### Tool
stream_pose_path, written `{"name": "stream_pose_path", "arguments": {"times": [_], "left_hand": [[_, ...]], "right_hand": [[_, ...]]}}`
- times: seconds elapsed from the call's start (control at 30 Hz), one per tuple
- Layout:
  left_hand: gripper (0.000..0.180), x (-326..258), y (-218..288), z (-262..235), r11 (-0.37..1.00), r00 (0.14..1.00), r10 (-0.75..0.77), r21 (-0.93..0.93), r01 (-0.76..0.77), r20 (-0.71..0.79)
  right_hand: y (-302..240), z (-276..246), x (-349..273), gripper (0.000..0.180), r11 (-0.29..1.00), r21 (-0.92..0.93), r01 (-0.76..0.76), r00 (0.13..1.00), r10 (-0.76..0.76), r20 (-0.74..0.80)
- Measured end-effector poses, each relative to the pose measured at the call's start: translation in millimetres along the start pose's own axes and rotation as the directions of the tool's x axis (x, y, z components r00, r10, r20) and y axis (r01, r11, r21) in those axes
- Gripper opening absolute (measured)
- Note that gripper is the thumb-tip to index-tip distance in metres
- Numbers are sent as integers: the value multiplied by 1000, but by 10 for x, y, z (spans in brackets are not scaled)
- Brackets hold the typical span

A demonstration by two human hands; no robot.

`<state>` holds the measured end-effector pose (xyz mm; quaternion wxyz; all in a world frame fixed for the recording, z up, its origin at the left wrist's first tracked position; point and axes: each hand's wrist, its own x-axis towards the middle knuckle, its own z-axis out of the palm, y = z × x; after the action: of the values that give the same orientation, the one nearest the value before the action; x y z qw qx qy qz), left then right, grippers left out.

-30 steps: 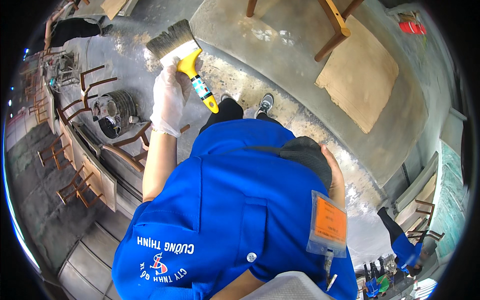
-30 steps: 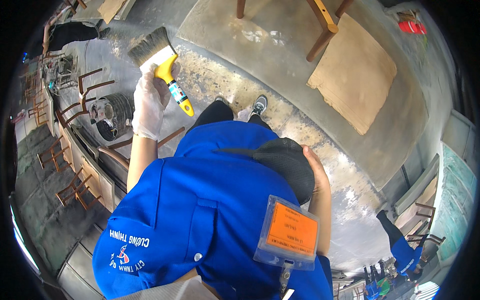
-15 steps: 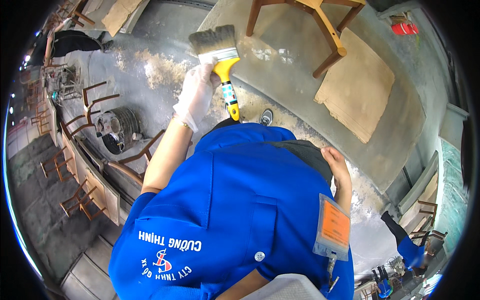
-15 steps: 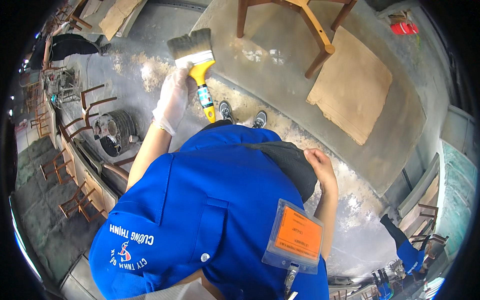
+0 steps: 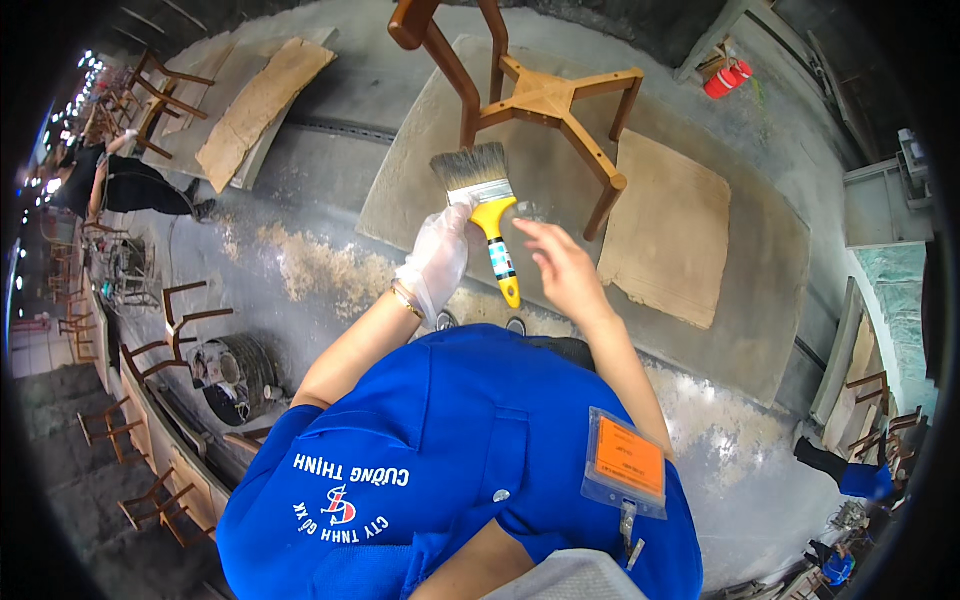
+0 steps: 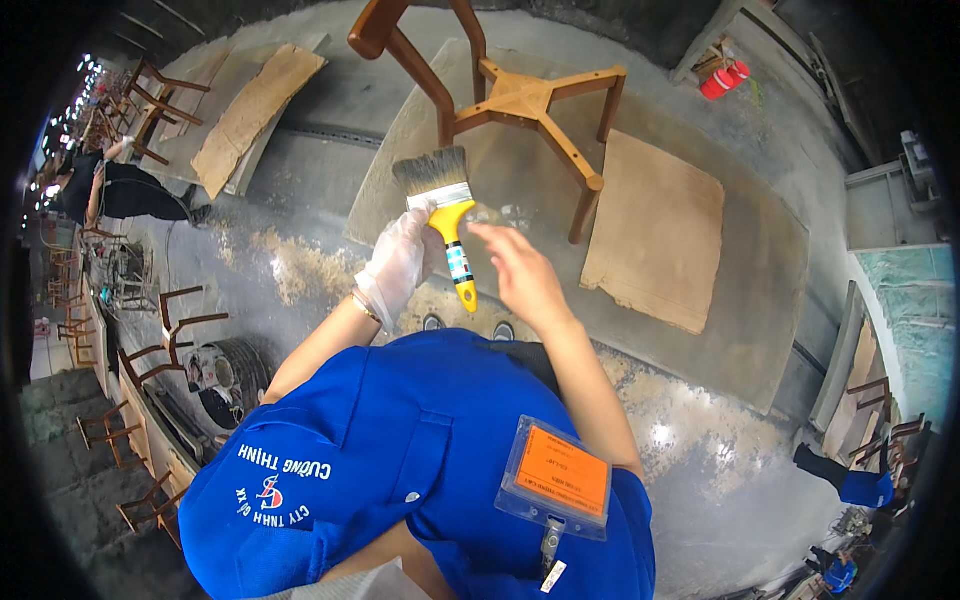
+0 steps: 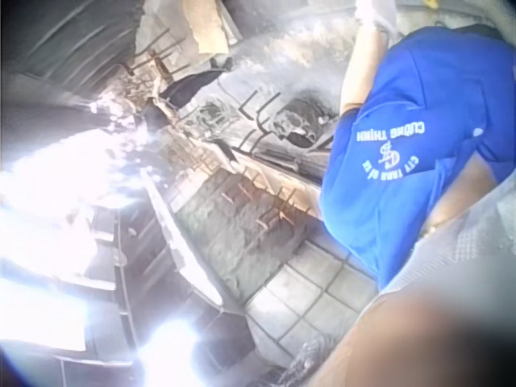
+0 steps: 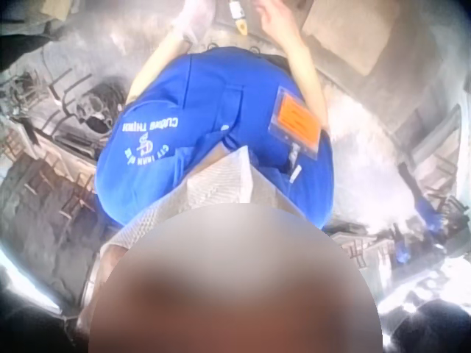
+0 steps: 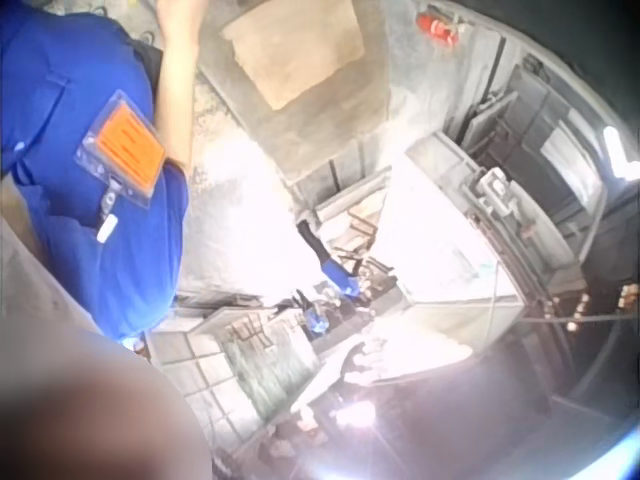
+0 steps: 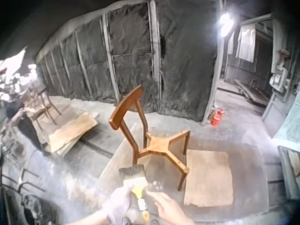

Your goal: The person applies a finish to wooden chairs using a paintbrush. They systematically coat the legs, seat frame, and backrest of each chair, repositioning the chairs as needed to reach all surfaces.

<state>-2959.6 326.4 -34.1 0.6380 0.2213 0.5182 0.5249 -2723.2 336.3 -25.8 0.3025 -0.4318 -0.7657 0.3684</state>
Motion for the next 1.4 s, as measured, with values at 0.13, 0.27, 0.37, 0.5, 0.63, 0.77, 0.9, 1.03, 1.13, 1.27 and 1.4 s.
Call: {"name": "stream_pose_path", "arguments": {"times": [0.13,0.27,0.37,0.5,0.63,0.77,0.9,1.03,1.13,1.27,1.4], "left_hand": [[34,55,19,297,969,991,-81,-225,103,106],[27,26,119,456,896,969,101,403,-187,224],[37,6,171,551,945,973,-37,324,-40,228],[52,69,239,409,977,943,-188,154,151,274],[52,445,516,-89,937,992,69,335,-101,106],[62,1066,882,-412,766,960,256,629,-131,-111],[92,1702,1016,-400,818,981,164,570,-74,-108],[96,2261,878,-253,764,937,346,592,-256,-41],[90,2433,681,-59,712,897,438,632,-305,-62],[50,2278,-105,425,907,786,405,313,-281,-467],[47,2649,-624,760,937,967,-256,-245,248,-1]], "right_hand": [[-266,-127,203,61,849,-452,275,952,-305,7],[-227,-276,318,56,765,-525,374,897,-443,-5],[-39,-306,313,49,775,-549,312,888,-444,-122],[368,-408,172,34,987,-123,107,899,-149,-411],[703,-737,-249,37,503,854,-132,685,669,-288],[730,-1038,-842,48,109,920,376,605,724,-332],[583,-1143,-1210,49,134,880,456,559,726,-400],[370,-987,-1335,46,368,803,469,422,705,-570],[182,-820,-1490,50,474,769,428,237,763,-602],[-80,-510,-1881,53,538,714,448,97,765,-637],[-343,-94,-2354,51,577,660,481,-126,790,-599]]}}
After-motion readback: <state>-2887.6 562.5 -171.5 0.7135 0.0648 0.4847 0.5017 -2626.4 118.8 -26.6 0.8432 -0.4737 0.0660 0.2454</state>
